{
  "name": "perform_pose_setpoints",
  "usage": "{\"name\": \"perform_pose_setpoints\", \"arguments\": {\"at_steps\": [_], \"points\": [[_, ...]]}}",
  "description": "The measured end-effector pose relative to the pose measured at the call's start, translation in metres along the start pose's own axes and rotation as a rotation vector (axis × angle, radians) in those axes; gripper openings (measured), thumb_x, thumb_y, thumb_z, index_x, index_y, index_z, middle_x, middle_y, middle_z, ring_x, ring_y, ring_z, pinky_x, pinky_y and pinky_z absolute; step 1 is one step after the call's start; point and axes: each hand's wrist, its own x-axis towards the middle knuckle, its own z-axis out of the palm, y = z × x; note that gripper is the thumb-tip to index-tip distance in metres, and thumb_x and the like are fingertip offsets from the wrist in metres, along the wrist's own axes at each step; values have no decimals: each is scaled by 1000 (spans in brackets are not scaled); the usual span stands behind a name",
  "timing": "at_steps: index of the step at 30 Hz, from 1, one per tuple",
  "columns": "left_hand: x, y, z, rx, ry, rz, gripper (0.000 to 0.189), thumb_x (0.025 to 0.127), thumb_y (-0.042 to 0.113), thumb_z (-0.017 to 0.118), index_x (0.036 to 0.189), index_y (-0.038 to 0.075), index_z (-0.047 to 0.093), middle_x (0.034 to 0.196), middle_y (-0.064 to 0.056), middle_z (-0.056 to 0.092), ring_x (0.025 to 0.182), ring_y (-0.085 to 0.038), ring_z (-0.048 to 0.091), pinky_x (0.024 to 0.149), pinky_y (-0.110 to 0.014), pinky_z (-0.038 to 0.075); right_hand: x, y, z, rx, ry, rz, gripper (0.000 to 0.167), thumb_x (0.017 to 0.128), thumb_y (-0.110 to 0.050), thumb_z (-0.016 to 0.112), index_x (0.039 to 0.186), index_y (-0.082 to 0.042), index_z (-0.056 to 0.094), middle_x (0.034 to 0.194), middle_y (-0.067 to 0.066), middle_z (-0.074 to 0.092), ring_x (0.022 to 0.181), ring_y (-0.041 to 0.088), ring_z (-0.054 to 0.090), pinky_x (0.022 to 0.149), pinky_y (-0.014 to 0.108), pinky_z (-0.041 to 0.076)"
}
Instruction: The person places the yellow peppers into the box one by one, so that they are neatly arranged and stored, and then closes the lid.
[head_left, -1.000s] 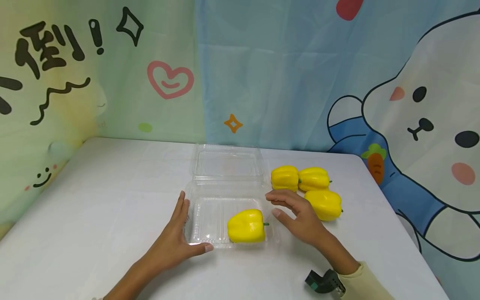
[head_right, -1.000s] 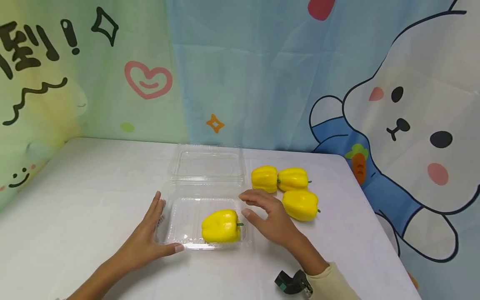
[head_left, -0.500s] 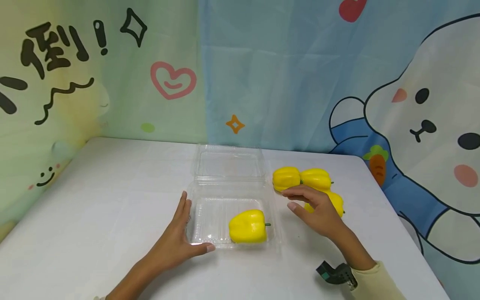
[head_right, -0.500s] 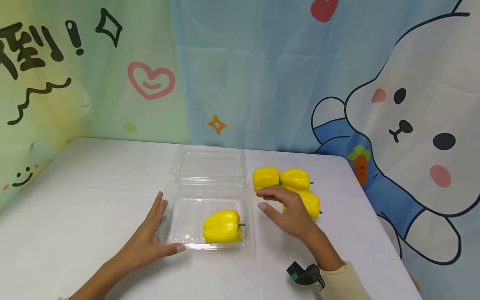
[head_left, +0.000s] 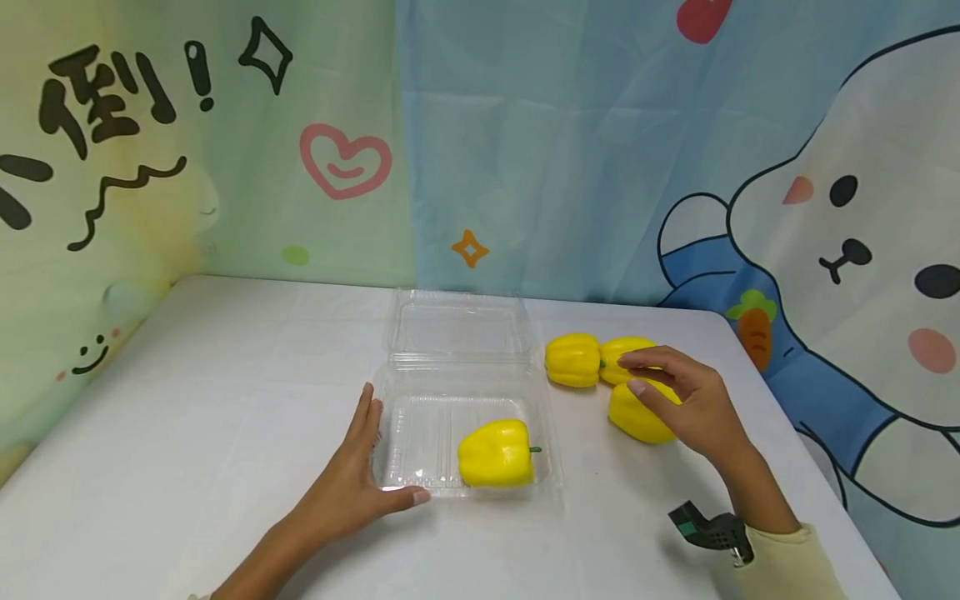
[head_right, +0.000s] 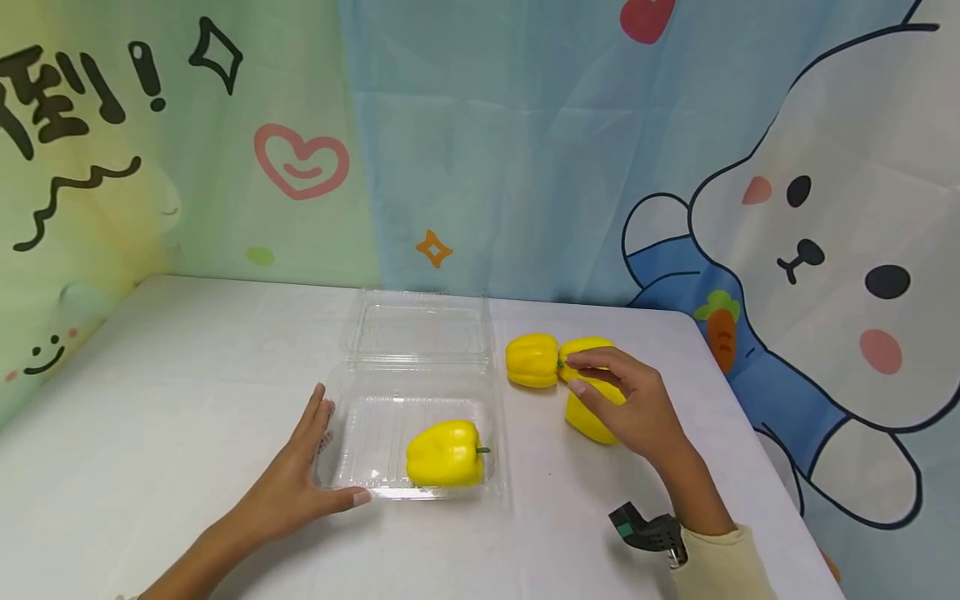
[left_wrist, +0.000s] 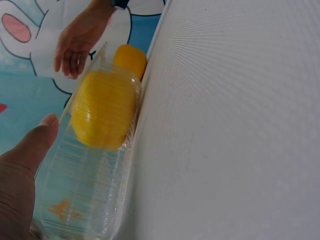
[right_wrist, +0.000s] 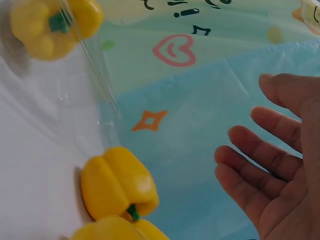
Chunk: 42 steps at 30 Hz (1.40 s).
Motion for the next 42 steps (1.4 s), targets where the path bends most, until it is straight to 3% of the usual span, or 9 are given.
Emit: {"name": "perform_pose_setpoints", "arguments": {"at_steps": [6, 17, 32, 38, 42], "points": [[0, 0, 0, -6, 0, -6, 133, 65, 63, 81, 154, -1, 8, 161, 5, -12, 143, -33, 21, 110, -54, 27, -3, 10, -8, -18, -42, 75, 39, 84, 11, 69, 121, -2, 65, 116, 12, 64, 114, 5, 54, 93, 14, 43], [0, 1, -1, 0, 1, -13, 132, 65, 59, 83, 155, -1, 7, 163, -2, -9, 143, -33, 21, 109, -54, 27, -9, 31, -27, -81, -161, 115, 36, 90, 2, 66, 125, -2, 61, 122, 11, 61, 116, -2, 49, 94, 10, 39], [0, 1, 0, 2, -2, -11, 131, 66, 59, 83, 154, -2, 9, 161, 6, -13, 145, -32, 13, 110, -54, 25, -20, 53, -48, -39, -213, 254, 37, 94, -6, 64, 130, 0, 57, 132, 20, 54, 117, -6, 48, 91, 10, 40], [0, 1, -1, 4, -3, -16, 131, 65, 59, 83, 154, -1, 8, 162, 2, -12, 144, -33, 19, 110, -53, 26, -23, 62, -49, -41, -223, 296, 37, 95, -11, 64, 129, 1, 57, 133, 20, 54, 116, -6, 47, 91, 10, 40], [1, 1, -1, -6, 1, -33, 133, 65, 56, 85, 156, 5, 3, 163, -5, -4, 141, -34, 27, 109, -54, 28, -24, 66, -49, -37, -239, 334, 40, 96, -15, 64, 131, 1, 55, 134, 20, 53, 118, -9, 44, 91, 9, 40]]}}
